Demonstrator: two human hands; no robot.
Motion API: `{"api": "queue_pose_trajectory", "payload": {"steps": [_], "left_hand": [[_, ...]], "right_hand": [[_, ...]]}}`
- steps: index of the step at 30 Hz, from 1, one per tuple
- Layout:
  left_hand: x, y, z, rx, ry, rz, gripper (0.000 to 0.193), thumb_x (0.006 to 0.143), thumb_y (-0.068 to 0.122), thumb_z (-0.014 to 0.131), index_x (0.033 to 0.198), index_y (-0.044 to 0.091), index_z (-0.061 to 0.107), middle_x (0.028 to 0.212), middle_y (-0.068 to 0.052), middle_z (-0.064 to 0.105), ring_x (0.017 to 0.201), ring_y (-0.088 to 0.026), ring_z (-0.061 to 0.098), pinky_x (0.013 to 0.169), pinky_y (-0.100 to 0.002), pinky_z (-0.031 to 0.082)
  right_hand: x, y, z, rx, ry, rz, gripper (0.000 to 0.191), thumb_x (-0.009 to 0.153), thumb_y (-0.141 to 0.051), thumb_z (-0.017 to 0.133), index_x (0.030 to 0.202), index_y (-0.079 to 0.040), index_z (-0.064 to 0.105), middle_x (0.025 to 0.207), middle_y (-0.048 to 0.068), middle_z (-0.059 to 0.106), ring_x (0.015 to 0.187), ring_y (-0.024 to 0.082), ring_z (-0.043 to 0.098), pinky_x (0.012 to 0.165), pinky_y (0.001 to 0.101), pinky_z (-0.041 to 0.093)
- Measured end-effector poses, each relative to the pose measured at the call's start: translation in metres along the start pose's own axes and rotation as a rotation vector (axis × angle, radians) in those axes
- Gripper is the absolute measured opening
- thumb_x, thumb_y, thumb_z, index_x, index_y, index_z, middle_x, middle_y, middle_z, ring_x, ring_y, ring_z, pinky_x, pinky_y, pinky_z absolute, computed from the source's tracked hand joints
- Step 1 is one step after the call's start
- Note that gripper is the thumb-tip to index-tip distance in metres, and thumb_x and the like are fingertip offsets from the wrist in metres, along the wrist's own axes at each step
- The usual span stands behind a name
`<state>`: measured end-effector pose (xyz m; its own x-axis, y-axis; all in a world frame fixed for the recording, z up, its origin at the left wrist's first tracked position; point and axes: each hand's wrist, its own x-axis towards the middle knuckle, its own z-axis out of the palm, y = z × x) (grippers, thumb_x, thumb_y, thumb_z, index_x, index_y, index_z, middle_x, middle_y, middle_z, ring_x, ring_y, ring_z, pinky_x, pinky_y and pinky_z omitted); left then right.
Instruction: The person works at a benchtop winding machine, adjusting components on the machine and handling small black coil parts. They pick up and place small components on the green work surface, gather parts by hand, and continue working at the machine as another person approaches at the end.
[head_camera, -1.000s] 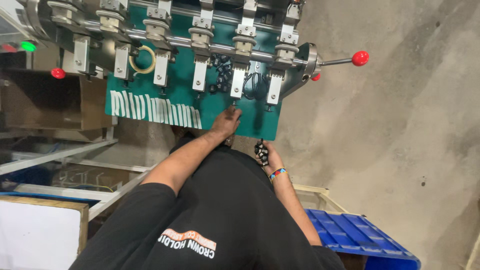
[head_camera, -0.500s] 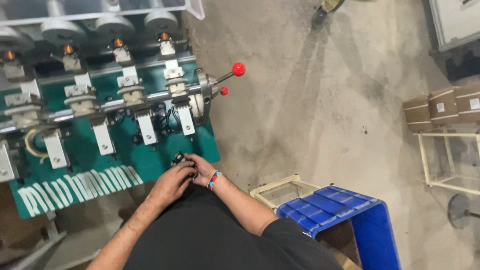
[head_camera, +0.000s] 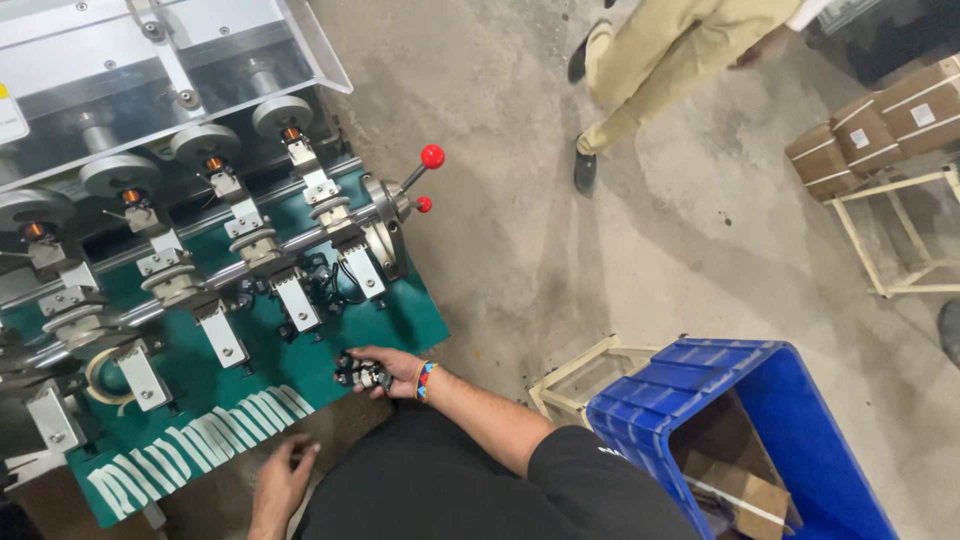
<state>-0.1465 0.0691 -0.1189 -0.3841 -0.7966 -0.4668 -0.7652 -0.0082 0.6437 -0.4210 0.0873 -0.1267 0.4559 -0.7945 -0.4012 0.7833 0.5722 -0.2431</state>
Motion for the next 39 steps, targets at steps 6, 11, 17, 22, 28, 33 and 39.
{"api": "queue_pose_trajectory", "payload": {"steps": [6, 11, 17, 22, 28, 33, 39], "left_hand": [[-0.077, -0.106, -0.004, 0.047, -0.013, -0.346, 0.046, 0.086, 0.047, 0.073, 0.116, 0.012, 0.077, 0.109, -0.016, 0.077, 0.106, -0.033, 0.073, 0.092, -0.042, 0.056], [-0.193, -0.212, -0.022, -0.039, 0.001, -0.675, 0.056, 0.096, 0.059, 0.064, 0.101, 0.008, 0.086, 0.088, -0.017, 0.079, 0.085, -0.033, 0.077, 0.083, -0.044, 0.061], [-0.346, -0.291, -0.019, -0.501, 0.396, -0.939, 0.036, 0.09, 0.044, 0.071, 0.096, 0.01, 0.081, 0.082, -0.015, 0.078, 0.074, -0.028, 0.073, 0.075, -0.042, 0.056], [-0.454, -0.348, 0.031, -0.506, 0.671, -0.89, 0.034, 0.086, 0.031, 0.068, 0.11, 0.007, 0.076, 0.108, -0.021, 0.072, 0.101, -0.04, 0.067, 0.084, -0.047, 0.053], [-0.548, -0.372, 0.089, -0.843, 0.906, -0.931, 0.026, 0.083, 0.022, 0.068, 0.103, 0.009, 0.076, 0.102, -0.018, 0.077, 0.097, -0.033, 0.072, 0.085, -0.041, 0.056], [-0.594, -0.362, 0.095, -1.052, 0.872, -1.169, 0.026, 0.083, 0.027, 0.075, 0.103, 0.01, 0.076, 0.101, -0.019, 0.075, 0.095, -0.035, 0.073, 0.084, -0.042, 0.057], [-0.593, -0.379, 0.086, -0.964, 0.958, -1.072, 0.023, 0.082, 0.02, 0.069, 0.101, 0.01, 0.078, 0.101, -0.017, 0.077, 0.097, -0.033, 0.074, 0.086, -0.04, 0.056]], "right_hand": [[0.039, 0.047, 0.03, -0.124, -0.087, 0.129, 0.035, 0.107, -0.038, 0.06, 0.133, -0.014, 0.061, 0.119, 0.011, 0.07, 0.076, 0.012, 0.067, 0.045, 0.0184, 0.042], [0.097, 0.12, 0.085, -0.362, -0.052, 0.349, 0.034, 0.111, -0.029, 0.062, 0.138, -0.008, 0.061, 0.115, 0.008, 0.068, 0.083, 0.013, 0.068, 0.059, 0.0256, 0.052], [0.178, 0.285, 0.18, -0.878, -0.132, 0.652, 0.038, 0.101, -0.033, 0.062, 0.131, -0.01, 0.061, 0.102, 0.002, 0.072, 0.068, 0.007, 0.061, 0.044, 0.0214, 0.04], [0.21, 0.463, 0.253, -1.11, -0.301, 0.789, 0.041, 0.099, -0.034, 0.066, 0.131, -0.008, 0.063, 0.095, 0.001, 0.069, 0.07, 0.008, 0.062, 0.044, 0.0227, 0.039], [0.205, 0.647, 0.324, -1.384, -0.342, 0.774, 0.039, 0.092, -0.031, 0.074, 0.126, -0.013, 0.066, 0.094, -0.002, 0.07, 0.069, 0.008, 0.062, 0.046, 0.0254, 0.041], [0.191, 0.753, 0.35, -1.837, -0.983, -0.048, 0.032, 0.088, -0.029, 0.081, 0.115, -0.015, 0.074, 0.105, 0.008, 0.065, 0.084, 0.022, 0.067, 0.069, 0.0367, 0.056], [0.184, 0.832, 0.385, -2.102, -1.09, -0.425, 0.049, 0.078, -0.03, 0.084, 0.121, -0.014, 0.065, 0.129, 0.019, 0.055, 0.108, 0.039, 0.06, 0.082, 0.0481, 0.055]]}}
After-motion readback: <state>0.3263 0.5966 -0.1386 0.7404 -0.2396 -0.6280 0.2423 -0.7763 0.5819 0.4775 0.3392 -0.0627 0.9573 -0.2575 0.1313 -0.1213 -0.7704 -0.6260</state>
